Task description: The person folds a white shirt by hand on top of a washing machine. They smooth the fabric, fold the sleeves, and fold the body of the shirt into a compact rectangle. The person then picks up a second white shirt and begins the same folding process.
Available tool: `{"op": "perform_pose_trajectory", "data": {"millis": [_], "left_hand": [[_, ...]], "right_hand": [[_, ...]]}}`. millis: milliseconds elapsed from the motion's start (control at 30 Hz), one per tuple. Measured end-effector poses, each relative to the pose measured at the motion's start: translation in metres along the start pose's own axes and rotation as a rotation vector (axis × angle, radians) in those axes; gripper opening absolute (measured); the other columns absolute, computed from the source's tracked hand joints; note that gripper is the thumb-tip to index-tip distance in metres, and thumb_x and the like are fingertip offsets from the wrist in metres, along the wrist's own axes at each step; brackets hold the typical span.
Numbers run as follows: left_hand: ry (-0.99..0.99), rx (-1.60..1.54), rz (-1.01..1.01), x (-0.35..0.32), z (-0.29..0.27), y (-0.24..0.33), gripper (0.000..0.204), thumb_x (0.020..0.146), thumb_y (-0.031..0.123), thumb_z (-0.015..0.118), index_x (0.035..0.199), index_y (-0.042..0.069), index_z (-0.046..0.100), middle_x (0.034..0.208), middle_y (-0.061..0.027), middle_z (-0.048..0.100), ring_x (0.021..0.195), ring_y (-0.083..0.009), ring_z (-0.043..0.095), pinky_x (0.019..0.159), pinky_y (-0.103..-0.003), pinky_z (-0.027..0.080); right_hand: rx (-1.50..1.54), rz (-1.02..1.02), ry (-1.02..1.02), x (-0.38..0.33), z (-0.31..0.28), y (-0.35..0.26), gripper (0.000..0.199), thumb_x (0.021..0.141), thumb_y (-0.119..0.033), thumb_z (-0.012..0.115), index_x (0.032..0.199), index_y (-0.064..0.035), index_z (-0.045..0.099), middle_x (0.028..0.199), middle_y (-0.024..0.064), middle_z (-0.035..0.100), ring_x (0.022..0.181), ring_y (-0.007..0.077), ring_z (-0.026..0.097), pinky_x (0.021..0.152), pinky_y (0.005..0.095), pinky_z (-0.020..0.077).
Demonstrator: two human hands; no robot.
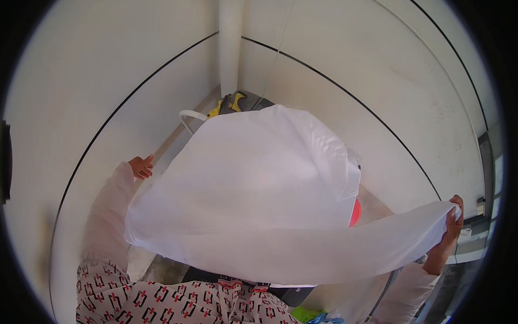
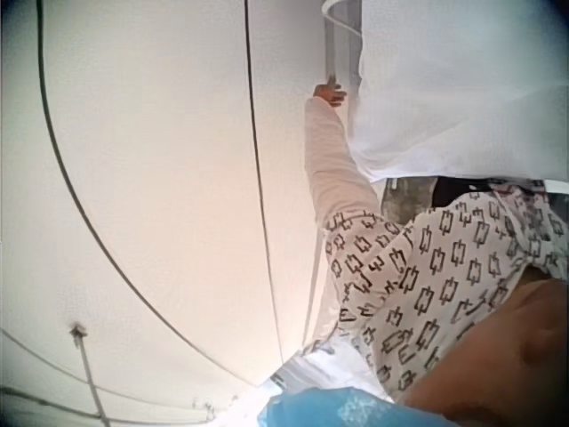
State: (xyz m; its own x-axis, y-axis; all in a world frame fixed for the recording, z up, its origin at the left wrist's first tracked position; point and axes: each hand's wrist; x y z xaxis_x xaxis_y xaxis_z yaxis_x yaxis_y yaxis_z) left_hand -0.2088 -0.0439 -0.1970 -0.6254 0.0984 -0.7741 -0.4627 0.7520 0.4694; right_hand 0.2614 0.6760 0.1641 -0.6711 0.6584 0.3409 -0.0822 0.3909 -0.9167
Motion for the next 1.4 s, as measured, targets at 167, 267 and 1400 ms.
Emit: {"op": "perform_pose_trajectory", "data": {"millis": [167,267,1400], "left_hand": [[-0.272,-0.034,-0.127,0.095,0.092,-0.007,0.083,0.094,0.069,0.051,0.133,-0.003,0.057,0.122,-0.0198,0.068,0.103,-0.0273,0.068,0.093,-0.044,0.054],[-0.302,-0.563,0.021,0.121,0.111,-0.023,0.075,0.095,0.062,0.055,0.132,-0.003,0.058,0.122,-0.0193,0.067,0.104,-0.0277,0.067,0.094,-0.043,0.054],[-0.225,0.656,1.390,-0.261,0.294,0.291,0.036,0.082,0.033,0.076,0.111,0.013,0.071,0.103,-0.0051,0.063,0.091,-0.0230,0.065,0.079,-0.040,0.052]], "right_hand": [[-0.249,0.136,0.418,-0.011,-0.047,-0.019,0.051,0.100,-0.041,0.059,0.137,-0.0070,0.053,0.120,0.0072,0.058,0.108,0.0194,0.057,0.089,0.0322,0.0486],[-0.243,0.250,0.370,-0.027,-0.042,-0.009,0.057,0.098,-0.043,0.062,0.141,-0.0069,0.050,0.122,0.0092,0.058,0.112,0.0211,0.057,0.090,0.0346,0.0497],[0.115,0.532,-0.084,-0.153,0.036,-0.032,0.048,0.080,-0.012,0.069,0.126,-0.0060,0.055,0.108,0.0060,0.065,0.099,0.0147,0.062,0.086,0.0272,0.0488]]}}
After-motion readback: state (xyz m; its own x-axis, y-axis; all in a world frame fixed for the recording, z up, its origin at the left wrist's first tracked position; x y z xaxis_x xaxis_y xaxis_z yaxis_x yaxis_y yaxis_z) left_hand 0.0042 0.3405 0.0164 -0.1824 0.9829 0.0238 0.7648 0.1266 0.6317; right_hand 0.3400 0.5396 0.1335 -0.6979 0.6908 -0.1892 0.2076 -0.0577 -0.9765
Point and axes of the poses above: each hand's wrist, its own x-axis towards the middle knuckle, its own z-axis out of the palm, y = z × x
